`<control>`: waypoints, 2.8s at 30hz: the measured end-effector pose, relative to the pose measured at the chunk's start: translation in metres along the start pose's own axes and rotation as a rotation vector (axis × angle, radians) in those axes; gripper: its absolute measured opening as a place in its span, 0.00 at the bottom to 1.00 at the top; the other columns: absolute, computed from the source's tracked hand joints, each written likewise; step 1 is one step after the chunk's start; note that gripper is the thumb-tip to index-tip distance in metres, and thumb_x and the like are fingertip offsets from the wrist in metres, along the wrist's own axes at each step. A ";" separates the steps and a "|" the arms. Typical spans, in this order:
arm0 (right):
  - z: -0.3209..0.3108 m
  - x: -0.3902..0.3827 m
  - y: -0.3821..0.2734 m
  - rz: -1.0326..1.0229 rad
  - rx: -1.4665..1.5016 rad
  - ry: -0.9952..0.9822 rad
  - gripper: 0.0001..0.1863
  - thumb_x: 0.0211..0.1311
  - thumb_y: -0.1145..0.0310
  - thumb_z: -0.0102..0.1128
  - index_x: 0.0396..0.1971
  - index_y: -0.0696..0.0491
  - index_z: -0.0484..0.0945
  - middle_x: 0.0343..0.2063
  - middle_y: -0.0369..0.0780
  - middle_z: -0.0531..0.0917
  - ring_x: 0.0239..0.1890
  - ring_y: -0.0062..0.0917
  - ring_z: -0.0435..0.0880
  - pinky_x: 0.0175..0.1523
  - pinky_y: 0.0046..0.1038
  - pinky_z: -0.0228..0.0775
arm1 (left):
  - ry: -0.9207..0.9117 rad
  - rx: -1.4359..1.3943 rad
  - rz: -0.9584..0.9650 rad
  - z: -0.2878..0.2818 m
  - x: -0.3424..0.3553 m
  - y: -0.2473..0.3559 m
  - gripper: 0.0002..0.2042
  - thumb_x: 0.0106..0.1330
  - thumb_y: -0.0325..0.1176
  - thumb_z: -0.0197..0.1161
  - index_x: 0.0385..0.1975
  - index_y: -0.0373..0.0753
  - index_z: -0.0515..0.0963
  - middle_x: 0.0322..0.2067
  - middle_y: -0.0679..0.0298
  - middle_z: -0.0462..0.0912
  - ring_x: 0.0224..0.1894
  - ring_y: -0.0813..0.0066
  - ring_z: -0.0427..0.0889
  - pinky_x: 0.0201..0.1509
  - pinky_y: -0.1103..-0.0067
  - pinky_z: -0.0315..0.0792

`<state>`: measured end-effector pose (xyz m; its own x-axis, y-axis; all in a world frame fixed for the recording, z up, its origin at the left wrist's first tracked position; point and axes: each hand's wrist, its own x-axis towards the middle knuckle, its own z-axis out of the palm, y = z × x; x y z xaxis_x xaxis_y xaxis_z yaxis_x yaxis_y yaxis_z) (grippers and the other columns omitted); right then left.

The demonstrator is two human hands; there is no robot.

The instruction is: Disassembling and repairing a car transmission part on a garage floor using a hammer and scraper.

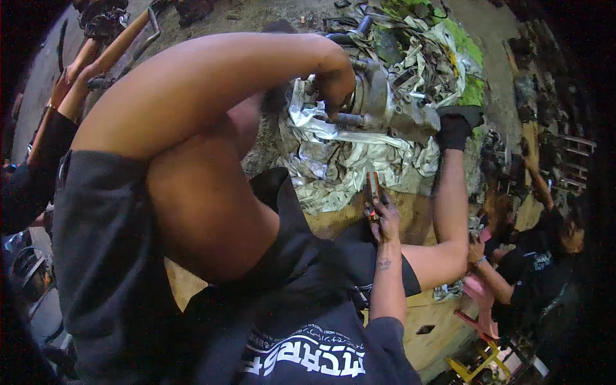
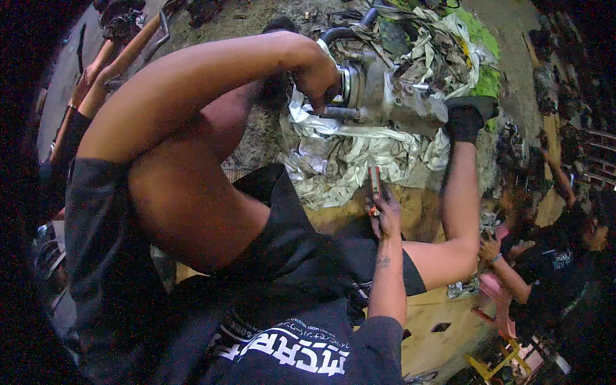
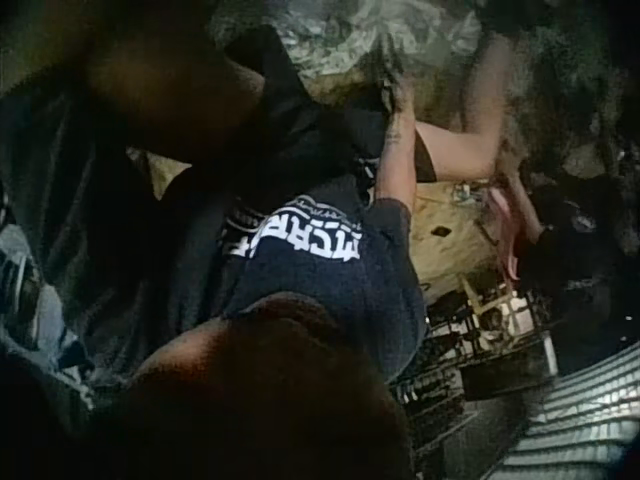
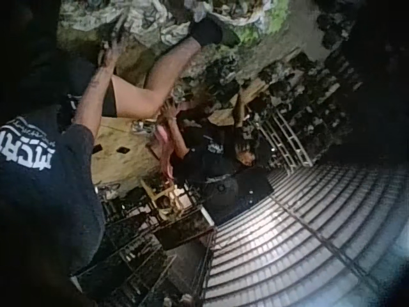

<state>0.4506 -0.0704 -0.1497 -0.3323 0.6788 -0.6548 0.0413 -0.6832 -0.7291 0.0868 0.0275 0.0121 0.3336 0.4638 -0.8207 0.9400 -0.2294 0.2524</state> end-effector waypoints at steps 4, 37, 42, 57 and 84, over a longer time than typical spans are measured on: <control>0.008 -0.010 -0.007 -0.056 0.154 -0.112 0.34 0.48 0.78 0.57 0.60 0.63 0.61 0.42 0.42 0.76 0.37 0.25 0.78 0.40 0.25 0.73 | 0.180 -0.093 0.155 -0.020 0.006 0.004 0.20 0.59 0.45 0.63 0.43 0.36 0.78 0.38 0.54 0.83 0.44 0.59 0.80 0.48 0.67 0.71; 0.051 0.187 -0.286 -0.435 -1.946 0.195 0.33 0.57 0.41 0.55 0.21 0.63 0.79 0.24 0.57 0.80 0.33 0.53 0.80 0.40 0.45 0.71 | 0.834 -0.147 -0.065 0.020 0.046 -0.053 0.16 0.63 0.41 0.51 0.40 0.32 0.71 0.30 0.45 0.81 0.34 0.45 0.81 0.35 0.56 0.74; 0.029 0.197 -0.295 -0.400 -1.894 0.065 0.25 0.56 0.49 0.59 0.21 0.61 0.79 0.20 0.54 0.80 0.29 0.52 0.79 0.36 0.42 0.72 | 0.815 -0.116 -0.072 0.008 0.053 -0.047 0.15 0.57 0.35 0.53 0.41 0.32 0.72 0.31 0.46 0.82 0.36 0.46 0.82 0.38 0.58 0.76; 0.048 0.187 -0.298 -0.396 -2.155 -0.071 0.22 0.64 0.54 0.53 0.25 0.60 0.81 0.15 0.49 0.78 0.19 0.37 0.79 0.29 0.35 0.72 | 0.711 -0.260 -0.201 -0.019 0.058 -0.040 0.26 0.63 0.52 0.45 0.42 0.36 0.80 0.44 0.46 0.80 0.48 0.47 0.79 0.52 0.63 0.72; 0.048 0.172 -0.297 -0.866 -1.838 -0.192 0.18 0.59 0.55 0.58 0.35 0.57 0.80 0.30 0.55 0.80 0.35 0.51 0.79 0.42 0.43 0.71 | 0.845 -0.257 -0.133 -0.011 0.075 -0.041 0.34 0.69 0.59 0.37 0.29 0.32 0.80 0.33 0.41 0.81 0.39 0.42 0.80 0.46 0.57 0.74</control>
<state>0.3355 0.2366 -0.0362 -0.8539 0.4946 -0.1618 0.5170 0.8417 -0.1558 0.0740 0.0808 -0.0545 0.0661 0.9720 -0.2253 0.9279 0.0231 0.3721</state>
